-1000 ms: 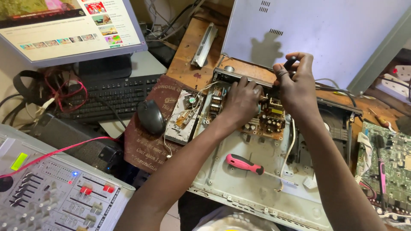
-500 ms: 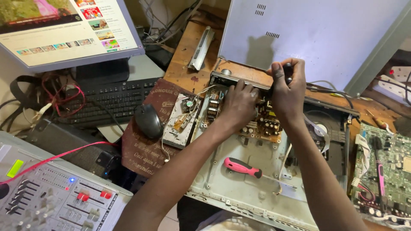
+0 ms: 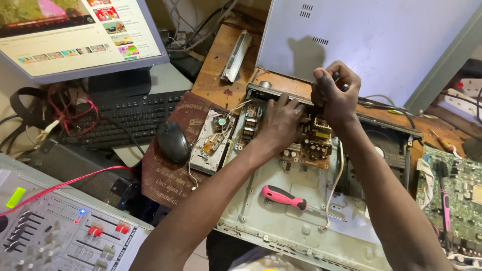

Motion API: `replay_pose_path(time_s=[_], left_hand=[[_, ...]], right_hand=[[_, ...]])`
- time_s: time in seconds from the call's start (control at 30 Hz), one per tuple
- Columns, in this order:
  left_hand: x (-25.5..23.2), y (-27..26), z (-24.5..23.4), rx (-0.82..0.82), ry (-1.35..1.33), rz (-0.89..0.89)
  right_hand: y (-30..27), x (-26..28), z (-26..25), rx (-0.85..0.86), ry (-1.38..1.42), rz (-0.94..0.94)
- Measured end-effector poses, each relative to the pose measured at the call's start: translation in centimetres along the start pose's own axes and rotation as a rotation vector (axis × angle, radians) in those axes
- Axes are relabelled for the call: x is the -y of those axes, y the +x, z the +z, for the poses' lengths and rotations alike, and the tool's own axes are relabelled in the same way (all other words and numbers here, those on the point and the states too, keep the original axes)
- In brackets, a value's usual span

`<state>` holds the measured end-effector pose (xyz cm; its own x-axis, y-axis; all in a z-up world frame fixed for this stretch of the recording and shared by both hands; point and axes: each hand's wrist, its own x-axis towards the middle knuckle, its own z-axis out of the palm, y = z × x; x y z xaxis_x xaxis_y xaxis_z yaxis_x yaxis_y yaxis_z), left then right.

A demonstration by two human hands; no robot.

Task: The person removes a circuit board from an electronic device using a screwdriver, then uses a multimeter to test the board. The person manipulates the board and multimeter probes to check electrical connections.

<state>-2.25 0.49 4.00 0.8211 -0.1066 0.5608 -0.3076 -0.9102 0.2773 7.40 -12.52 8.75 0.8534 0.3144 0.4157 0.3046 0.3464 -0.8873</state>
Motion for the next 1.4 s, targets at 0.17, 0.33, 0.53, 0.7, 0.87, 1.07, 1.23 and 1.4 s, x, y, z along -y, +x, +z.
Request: replay_pose_path(time_s=[0.17, 0.33, 0.53, 0.7, 0.87, 1.07, 1.23, 1.4], left_hand=[[0.2, -0.3, 0.7, 0.043, 0.003, -0.007], [-0.1, -0.3, 0.6, 0.073, 0.019, -0.018], [-0.9, -0.1, -0.7, -0.008, -0.035, -0.014], [-0.7, -0.2, -0.4, -0.052, 0.0, 0.012], [-0.1, -0.5, 0.6, -0.079, -0.02, 0.028], [0.4, -0.8, 2.4, -0.102, -0.019, 0.031], [0.6, -0.3, 1.5, -0.104, -0.014, 0.043], [0.6, -1.1, 2.0, -0.106, -0.022, 0.051]], right_hand=[[0.3, -0.3, -1.5, 0.193, 0.264, 0.052], [1.0, -0.2, -1.8, 0.26, 0.37, 0.107], [1.9, -0.8, -2.9, 0.467, 0.547, 0.2], [2.3, -1.0, -3.2, 0.519, 0.577, 0.19], [1.1, 1.4, -2.9, 0.343, 0.221, 0.19], [0.1, 2.0, -2.1, 0.084, 0.031, 0.243], [1.1, 0.8, -1.2, -0.037, 0.1, 0.175], [2.1, -0.6, -2.0, 0.187, 0.423, 0.234]])
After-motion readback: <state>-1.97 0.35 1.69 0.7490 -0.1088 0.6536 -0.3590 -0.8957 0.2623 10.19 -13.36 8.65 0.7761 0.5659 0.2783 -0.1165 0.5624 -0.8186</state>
